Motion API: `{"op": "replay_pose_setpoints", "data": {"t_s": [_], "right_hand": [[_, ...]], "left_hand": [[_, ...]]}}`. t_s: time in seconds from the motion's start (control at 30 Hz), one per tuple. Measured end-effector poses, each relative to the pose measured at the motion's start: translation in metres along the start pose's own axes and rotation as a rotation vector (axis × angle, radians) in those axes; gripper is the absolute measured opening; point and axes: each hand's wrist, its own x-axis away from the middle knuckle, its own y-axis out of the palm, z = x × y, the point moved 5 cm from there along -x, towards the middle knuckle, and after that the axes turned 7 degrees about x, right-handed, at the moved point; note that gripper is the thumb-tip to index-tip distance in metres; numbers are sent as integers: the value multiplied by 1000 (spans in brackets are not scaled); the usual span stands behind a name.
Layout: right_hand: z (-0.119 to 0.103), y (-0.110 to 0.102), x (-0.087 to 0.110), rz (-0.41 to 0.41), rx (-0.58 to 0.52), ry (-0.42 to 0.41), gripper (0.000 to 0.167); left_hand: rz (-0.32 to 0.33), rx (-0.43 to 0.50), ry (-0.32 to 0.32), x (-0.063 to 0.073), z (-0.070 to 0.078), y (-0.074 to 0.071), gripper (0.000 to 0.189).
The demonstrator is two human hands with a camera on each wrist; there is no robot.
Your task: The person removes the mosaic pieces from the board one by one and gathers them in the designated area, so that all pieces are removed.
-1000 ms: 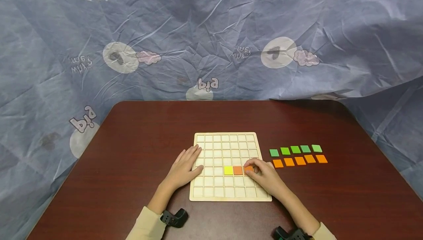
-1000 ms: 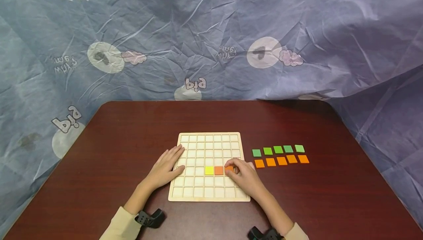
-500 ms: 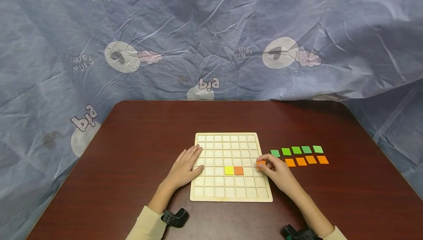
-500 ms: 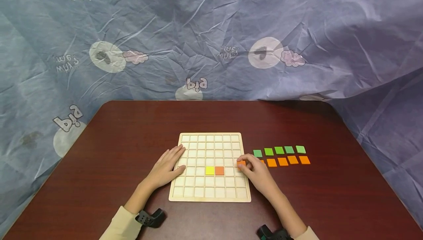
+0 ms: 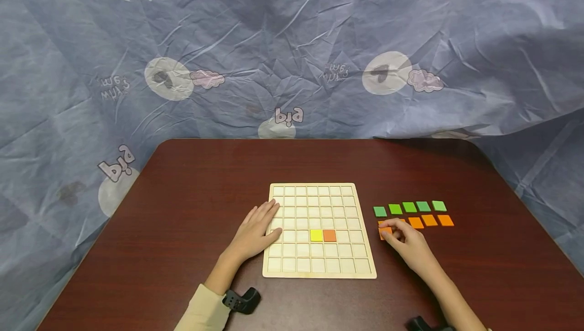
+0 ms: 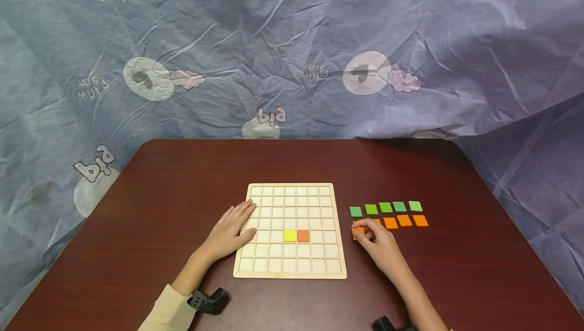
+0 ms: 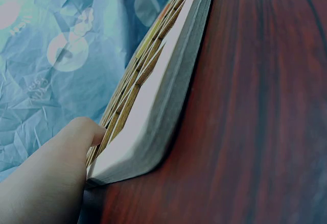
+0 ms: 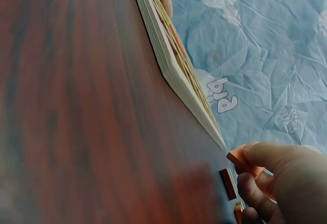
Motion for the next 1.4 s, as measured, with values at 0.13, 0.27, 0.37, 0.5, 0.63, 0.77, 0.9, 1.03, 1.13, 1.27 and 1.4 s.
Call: {"op": "replay_pose_setpoints", "data": {"t_s": [0.13, 0.27, 0.37, 0.5, 0.63, 0.77, 0.9, 1.03, 1.13, 1.27, 1.4], "right_hand": [[6, -2, 2, 1, 29, 20, 18], [9, -2, 2, -1, 62, 22, 15], [11, -2, 1, -9, 78, 23, 15], [12, -3, 2, -6, 91, 4, 15], [11, -5, 4, 8, 90, -40, 12], [10, -5, 5, 16, 86, -78, 9], [11, -4, 5, 18, 95, -102, 6], [11, -3, 5, 32, 115, -122, 5], [10, -2, 5, 41, 119, -129, 5], [10, -2, 5, 44, 114, -126, 4], [10, -2, 5, 52, 110, -122, 4]], "left_hand": [[-1, -1, 0, -1, 1, 0, 64], [-1, -5, -3, -1, 1, 0, 64], [0, -5, -1, -2, 2, -1, 64], [1, -7, 1, -2, 2, -1, 64], [4, -8, 2, -1, 2, 0, 64], [7, -13, 1, 0, 0, 2, 64], [11, -13, 2, 1, 0, 3, 64], [12, -14, -3, 2, -1, 4, 64], [8, -16, -7, 1, -2, 4, 64], [5, -14, -5, 1, -2, 3, 64], [7, -13, -2, 0, -2, 2, 64]]}}
